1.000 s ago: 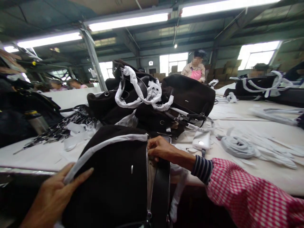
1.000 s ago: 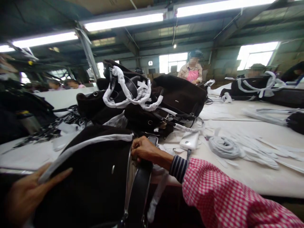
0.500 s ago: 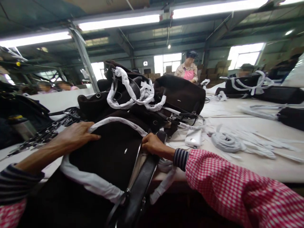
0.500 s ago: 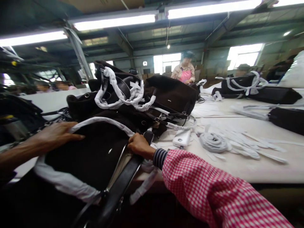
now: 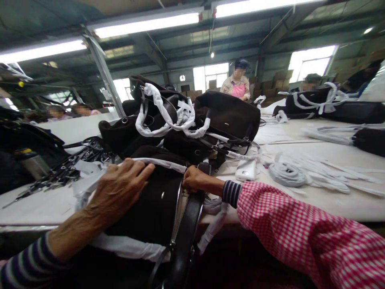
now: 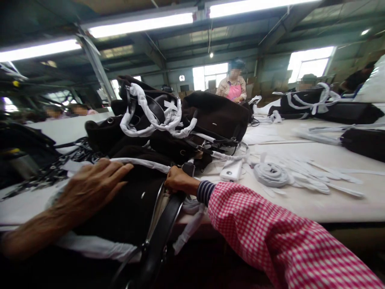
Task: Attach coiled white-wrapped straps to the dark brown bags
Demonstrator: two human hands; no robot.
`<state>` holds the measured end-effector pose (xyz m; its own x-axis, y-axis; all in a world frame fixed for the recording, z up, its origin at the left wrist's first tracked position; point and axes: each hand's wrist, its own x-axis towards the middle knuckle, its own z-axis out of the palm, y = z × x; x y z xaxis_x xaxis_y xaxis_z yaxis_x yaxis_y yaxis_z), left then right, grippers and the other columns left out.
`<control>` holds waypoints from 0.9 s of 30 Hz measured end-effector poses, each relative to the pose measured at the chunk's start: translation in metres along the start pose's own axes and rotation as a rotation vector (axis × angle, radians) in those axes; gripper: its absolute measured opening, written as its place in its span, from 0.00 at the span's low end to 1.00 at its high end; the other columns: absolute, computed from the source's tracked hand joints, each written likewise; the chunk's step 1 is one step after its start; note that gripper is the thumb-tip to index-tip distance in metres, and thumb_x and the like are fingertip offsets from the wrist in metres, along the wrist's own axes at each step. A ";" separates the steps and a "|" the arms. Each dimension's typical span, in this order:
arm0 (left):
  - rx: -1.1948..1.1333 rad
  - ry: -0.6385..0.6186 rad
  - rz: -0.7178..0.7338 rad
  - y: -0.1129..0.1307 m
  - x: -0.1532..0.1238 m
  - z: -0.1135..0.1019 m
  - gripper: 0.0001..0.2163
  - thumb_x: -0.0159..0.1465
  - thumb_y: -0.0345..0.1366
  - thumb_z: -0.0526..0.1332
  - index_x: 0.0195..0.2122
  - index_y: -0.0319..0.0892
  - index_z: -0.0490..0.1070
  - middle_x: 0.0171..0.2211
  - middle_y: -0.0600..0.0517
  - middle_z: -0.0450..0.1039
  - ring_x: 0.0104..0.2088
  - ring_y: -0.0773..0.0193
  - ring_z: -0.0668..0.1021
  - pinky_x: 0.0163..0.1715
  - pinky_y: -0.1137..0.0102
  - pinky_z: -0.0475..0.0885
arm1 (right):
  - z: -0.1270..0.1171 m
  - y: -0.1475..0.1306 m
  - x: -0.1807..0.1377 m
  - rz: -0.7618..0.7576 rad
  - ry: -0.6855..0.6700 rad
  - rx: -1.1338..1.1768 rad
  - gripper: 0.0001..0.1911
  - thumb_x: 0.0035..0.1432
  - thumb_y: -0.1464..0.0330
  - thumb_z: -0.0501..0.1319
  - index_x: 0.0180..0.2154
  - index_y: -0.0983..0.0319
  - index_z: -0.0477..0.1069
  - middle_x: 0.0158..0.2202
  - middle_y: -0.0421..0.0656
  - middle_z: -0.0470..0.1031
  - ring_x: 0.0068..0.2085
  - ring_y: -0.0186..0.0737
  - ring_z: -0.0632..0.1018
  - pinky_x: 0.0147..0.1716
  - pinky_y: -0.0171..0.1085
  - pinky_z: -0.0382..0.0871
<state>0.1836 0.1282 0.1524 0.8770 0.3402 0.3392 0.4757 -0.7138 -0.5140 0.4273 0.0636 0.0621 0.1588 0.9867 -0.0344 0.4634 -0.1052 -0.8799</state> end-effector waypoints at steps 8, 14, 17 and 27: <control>-0.375 -0.303 0.067 0.065 0.041 0.024 0.15 0.71 0.48 0.55 0.41 0.41 0.70 0.40 0.43 0.78 0.41 0.50 0.81 0.39 0.62 0.71 | -0.001 0.002 0.002 0.120 -0.027 0.258 0.09 0.52 0.77 0.61 0.21 0.65 0.71 0.17 0.39 0.74 0.14 0.26 0.65 0.13 0.26 0.54; -0.323 -0.321 0.049 0.068 0.042 0.039 0.11 0.72 0.36 0.48 0.39 0.40 0.69 0.36 0.43 0.77 0.39 0.49 0.81 0.38 0.61 0.69 | -0.001 0.003 0.014 0.213 -0.121 0.372 0.11 0.54 0.79 0.59 0.20 0.66 0.69 0.18 0.43 0.75 0.14 0.27 0.65 0.13 0.27 0.54; -0.403 -0.252 0.052 0.064 0.040 0.039 0.10 0.71 0.35 0.48 0.37 0.41 0.68 0.33 0.45 0.75 0.34 0.53 0.79 0.34 0.63 0.66 | -0.002 -0.003 0.009 0.233 -0.179 0.437 0.11 0.54 0.80 0.57 0.21 0.66 0.67 0.19 0.43 0.73 0.14 0.26 0.64 0.12 0.27 0.53; -0.942 -0.176 -0.173 0.044 0.038 0.014 0.16 0.67 0.48 0.52 0.28 0.43 0.66 0.25 0.54 0.67 0.28 0.62 0.70 0.29 0.68 0.60 | 0.001 -0.006 -0.006 0.034 -0.188 0.514 0.05 0.56 0.76 0.60 0.35 0.66 0.73 0.24 0.40 0.73 0.18 0.25 0.63 0.16 0.25 0.52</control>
<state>0.2390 0.1186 0.1317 0.8339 0.5186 0.1889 0.4174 -0.8165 0.3989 0.4227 0.0586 0.0668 -0.0140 0.9939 -0.1090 -0.0326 -0.1095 -0.9935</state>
